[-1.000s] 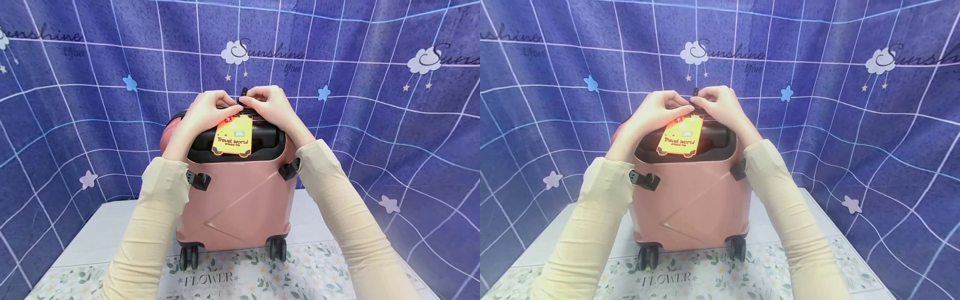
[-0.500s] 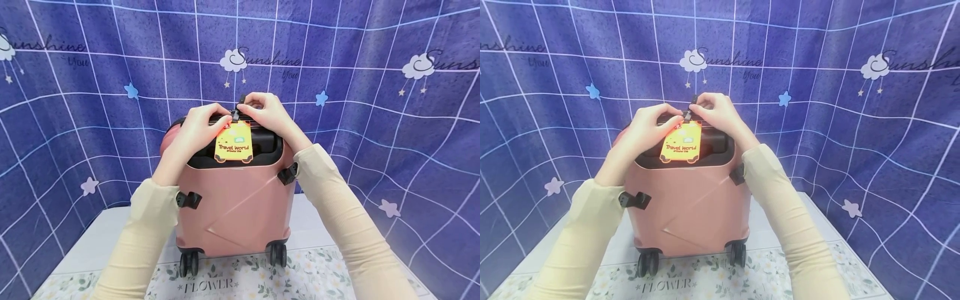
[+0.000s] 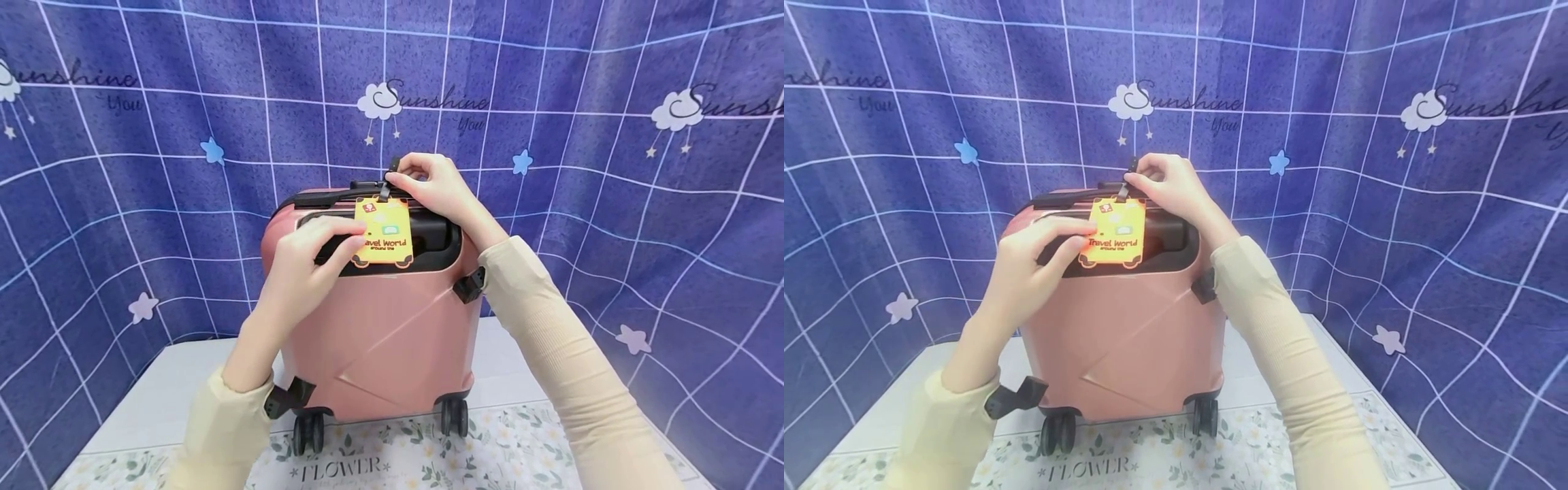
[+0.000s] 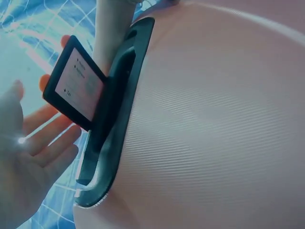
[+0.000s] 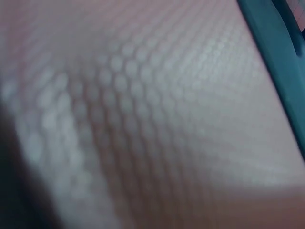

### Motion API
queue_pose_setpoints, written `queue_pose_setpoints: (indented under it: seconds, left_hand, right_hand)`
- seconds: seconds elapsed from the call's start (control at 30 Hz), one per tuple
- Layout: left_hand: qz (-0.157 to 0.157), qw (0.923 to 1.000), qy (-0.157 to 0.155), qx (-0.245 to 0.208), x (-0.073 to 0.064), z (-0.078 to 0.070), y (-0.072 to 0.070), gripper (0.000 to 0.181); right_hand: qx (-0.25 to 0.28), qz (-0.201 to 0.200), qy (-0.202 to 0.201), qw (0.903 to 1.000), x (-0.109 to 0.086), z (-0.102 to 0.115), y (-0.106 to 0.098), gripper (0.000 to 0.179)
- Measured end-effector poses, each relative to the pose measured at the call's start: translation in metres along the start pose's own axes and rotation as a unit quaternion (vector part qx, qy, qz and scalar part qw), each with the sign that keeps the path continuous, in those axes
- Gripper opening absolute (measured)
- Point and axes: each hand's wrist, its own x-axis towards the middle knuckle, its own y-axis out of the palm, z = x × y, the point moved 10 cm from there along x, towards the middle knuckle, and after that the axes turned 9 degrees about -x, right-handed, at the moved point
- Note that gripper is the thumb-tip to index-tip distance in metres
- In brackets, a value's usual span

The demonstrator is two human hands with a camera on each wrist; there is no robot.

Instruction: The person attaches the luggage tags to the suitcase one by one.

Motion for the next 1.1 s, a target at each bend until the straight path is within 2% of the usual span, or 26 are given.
queue_pose_setpoints:
  seconds: [0.13, 0.23, 0.37, 0.43, 0.6, 0.83, 1.1]
  left_hand:
    - [0.003, 0.9995, 0.025, -0.02, -0.013, -0.002, 0.002, 0.03]
    - [-0.006, 0.9985, 0.055, 0.004, -0.019, -0.004, 0.006, 0.041]
    - [-0.033, 0.9953, 0.082, 0.041, -0.021, -0.007, 0.008, 0.03]
    - [-0.044, 0.9942, 0.089, 0.041, -0.02, -0.009, 0.009, 0.026]
    - [-0.063, 0.9926, 0.099, 0.031, -0.018, -0.012, 0.01, 0.023]
    - [-0.078, 0.9917, 0.1, 0.023, -0.018, -0.014, 0.01, 0.02]
    - [-0.095, 0.9908, 0.095, 0.016, -0.018, -0.013, 0.006, 0.019]
  right_hand:
    - [-0.003, -0.005, -0.003, 1.0, 0.001, 0.002, 0.0, 0.019]
    - [-0.006, -0.008, -0.01, 0.9999, 0.002, 0.005, 0.001, 0.019]
    - [-0.004, -0.001, -0.001, 1.0, 0.005, 0.006, 0.002, 0.019]
    - [0.002, 0.014, 0.018, 0.9997, 0.007, 0.003, 0.004, 0.019]
    - [-0.019, 0.042, 0.067, 0.9967, 0.012, -0.002, 0.006, 0.02]
    - [-0.079, 0.032, 0.086, 0.9926, 0.017, -0.004, 0.011, 0.022]
    - [-0.066, 0.016, 0.11, 0.9916, 0.018, -0.009, 0.013, 0.024]
